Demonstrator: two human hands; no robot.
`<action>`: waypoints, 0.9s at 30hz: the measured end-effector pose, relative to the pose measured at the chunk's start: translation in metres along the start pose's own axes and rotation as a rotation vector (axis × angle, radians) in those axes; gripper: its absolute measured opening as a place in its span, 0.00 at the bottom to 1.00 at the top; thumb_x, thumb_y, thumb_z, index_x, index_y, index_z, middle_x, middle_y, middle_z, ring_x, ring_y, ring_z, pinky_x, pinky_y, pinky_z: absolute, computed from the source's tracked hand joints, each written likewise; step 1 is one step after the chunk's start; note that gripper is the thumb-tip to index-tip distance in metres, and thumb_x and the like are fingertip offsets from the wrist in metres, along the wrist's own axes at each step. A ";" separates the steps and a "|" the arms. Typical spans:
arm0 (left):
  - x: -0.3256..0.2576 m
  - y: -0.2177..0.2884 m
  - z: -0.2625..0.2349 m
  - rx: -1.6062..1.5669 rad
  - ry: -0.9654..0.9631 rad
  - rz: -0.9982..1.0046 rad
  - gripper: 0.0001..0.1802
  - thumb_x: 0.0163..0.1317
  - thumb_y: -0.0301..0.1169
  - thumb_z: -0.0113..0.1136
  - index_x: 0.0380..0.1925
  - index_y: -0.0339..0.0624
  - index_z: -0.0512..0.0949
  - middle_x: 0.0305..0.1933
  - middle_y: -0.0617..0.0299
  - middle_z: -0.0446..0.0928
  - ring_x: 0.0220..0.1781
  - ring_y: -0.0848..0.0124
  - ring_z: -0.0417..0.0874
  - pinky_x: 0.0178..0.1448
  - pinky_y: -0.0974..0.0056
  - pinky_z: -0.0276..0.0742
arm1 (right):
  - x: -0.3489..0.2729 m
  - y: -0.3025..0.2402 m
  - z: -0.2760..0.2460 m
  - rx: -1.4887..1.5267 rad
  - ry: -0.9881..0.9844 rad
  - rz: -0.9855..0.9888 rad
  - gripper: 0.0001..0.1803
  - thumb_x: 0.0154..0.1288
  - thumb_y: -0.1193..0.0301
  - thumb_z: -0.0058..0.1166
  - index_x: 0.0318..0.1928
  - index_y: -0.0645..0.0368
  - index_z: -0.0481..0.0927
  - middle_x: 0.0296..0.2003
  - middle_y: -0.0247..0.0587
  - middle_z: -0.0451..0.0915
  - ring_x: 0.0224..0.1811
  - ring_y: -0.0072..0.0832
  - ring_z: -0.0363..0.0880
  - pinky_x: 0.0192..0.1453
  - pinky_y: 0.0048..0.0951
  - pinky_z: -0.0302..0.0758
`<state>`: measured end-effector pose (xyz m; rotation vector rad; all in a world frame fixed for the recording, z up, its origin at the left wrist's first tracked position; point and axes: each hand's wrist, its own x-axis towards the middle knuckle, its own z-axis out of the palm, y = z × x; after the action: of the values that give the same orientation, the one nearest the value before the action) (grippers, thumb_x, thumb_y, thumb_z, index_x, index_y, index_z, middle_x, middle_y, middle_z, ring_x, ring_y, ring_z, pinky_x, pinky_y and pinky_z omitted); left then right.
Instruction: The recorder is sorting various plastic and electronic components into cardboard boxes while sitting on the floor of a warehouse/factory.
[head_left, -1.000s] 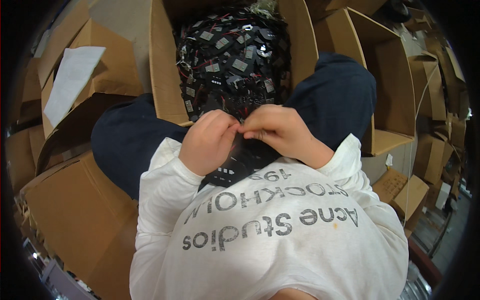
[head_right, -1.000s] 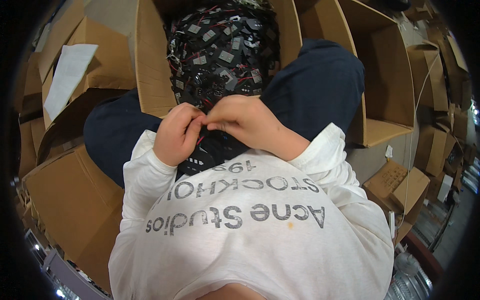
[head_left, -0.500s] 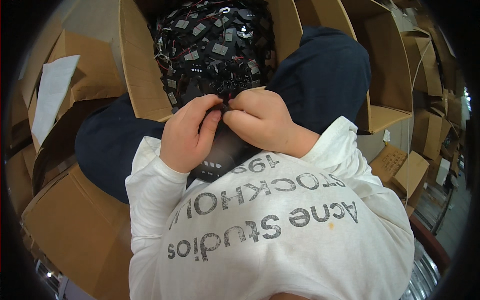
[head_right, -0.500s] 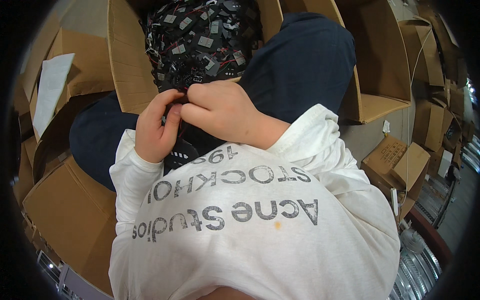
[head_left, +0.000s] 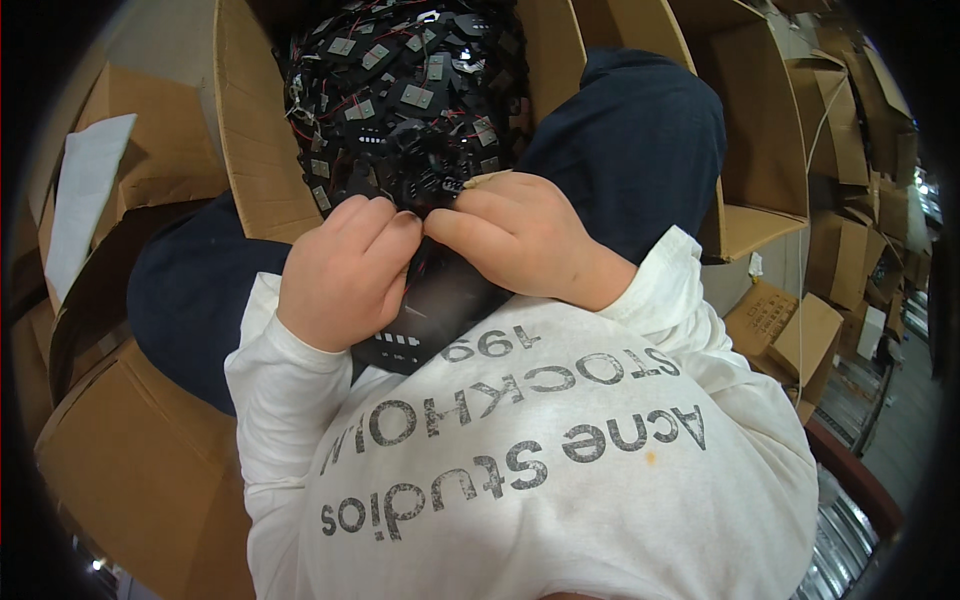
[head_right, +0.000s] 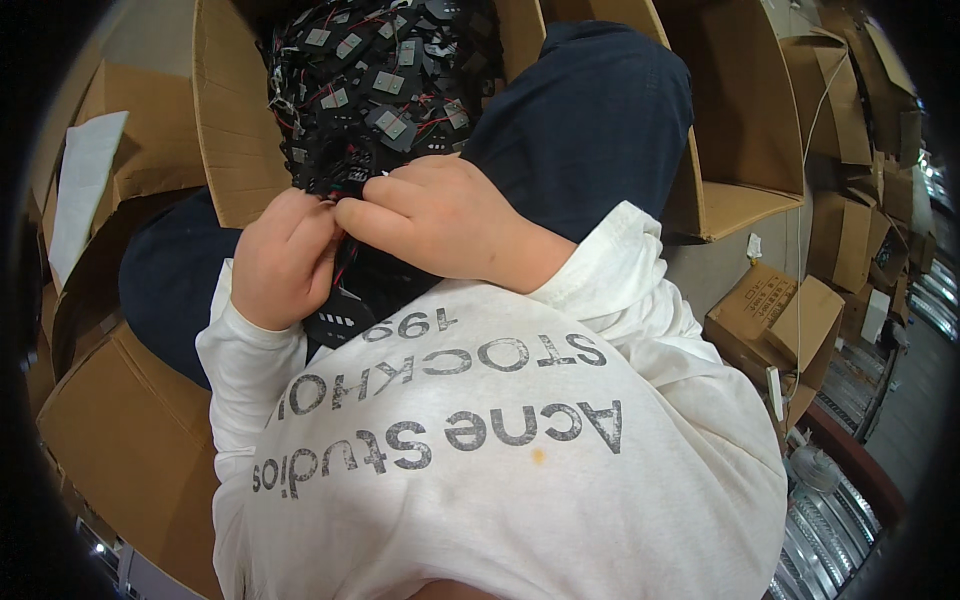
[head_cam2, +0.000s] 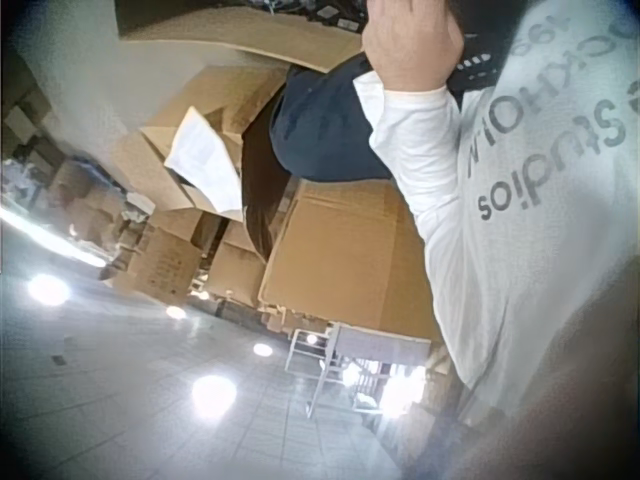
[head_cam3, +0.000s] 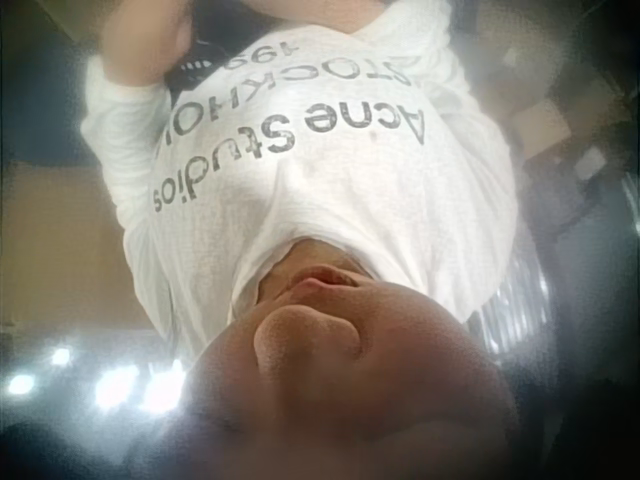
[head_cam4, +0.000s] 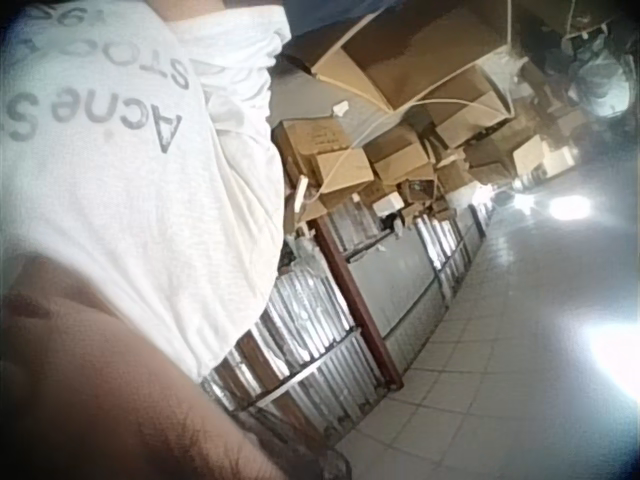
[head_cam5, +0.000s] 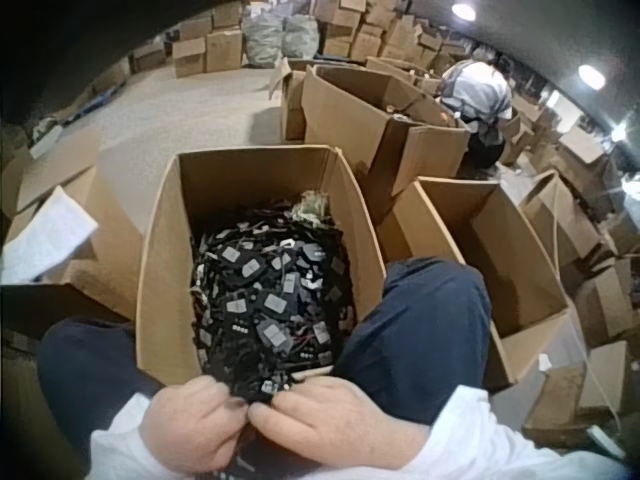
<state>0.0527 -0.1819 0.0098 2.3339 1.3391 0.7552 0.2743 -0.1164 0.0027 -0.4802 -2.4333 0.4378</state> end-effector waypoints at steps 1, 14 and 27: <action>0.001 0.000 -0.002 0.068 -0.015 0.016 0.15 0.50 0.25 0.65 0.40 0.40 0.79 0.32 0.56 0.76 0.35 0.57 0.81 0.34 0.55 0.78 | 0.000 0.001 0.000 -0.001 0.001 0.000 0.11 0.54 0.76 0.65 0.40 0.57 0.83 0.30 0.38 0.81 0.31 0.37 0.83 0.32 0.34 0.77; -0.014 -0.009 -0.025 -0.177 0.073 -0.022 0.05 0.59 0.25 0.66 0.34 0.41 0.79 0.27 0.56 0.76 0.29 0.55 0.79 0.32 0.57 0.75 | -0.012 0.032 -0.095 1.049 0.406 0.924 0.12 0.64 0.82 0.62 0.36 0.53 0.72 0.28 0.24 0.70 0.26 0.11 0.67 0.28 0.16 0.63; -0.019 -0.018 0.013 -0.087 -0.161 -0.221 0.13 0.61 0.29 0.65 0.46 0.41 0.80 0.44 0.56 0.78 0.46 0.56 0.81 0.51 0.55 0.77 | -0.107 0.137 -0.201 -0.053 0.979 0.814 0.09 0.70 0.77 0.64 0.36 0.54 0.75 0.28 0.27 0.77 0.25 0.13 0.68 0.26 0.16 0.62</action>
<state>0.0405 -0.1898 -0.0155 2.0880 1.4315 0.5352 0.5112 -0.0041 0.0440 -1.3411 -1.2388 0.3334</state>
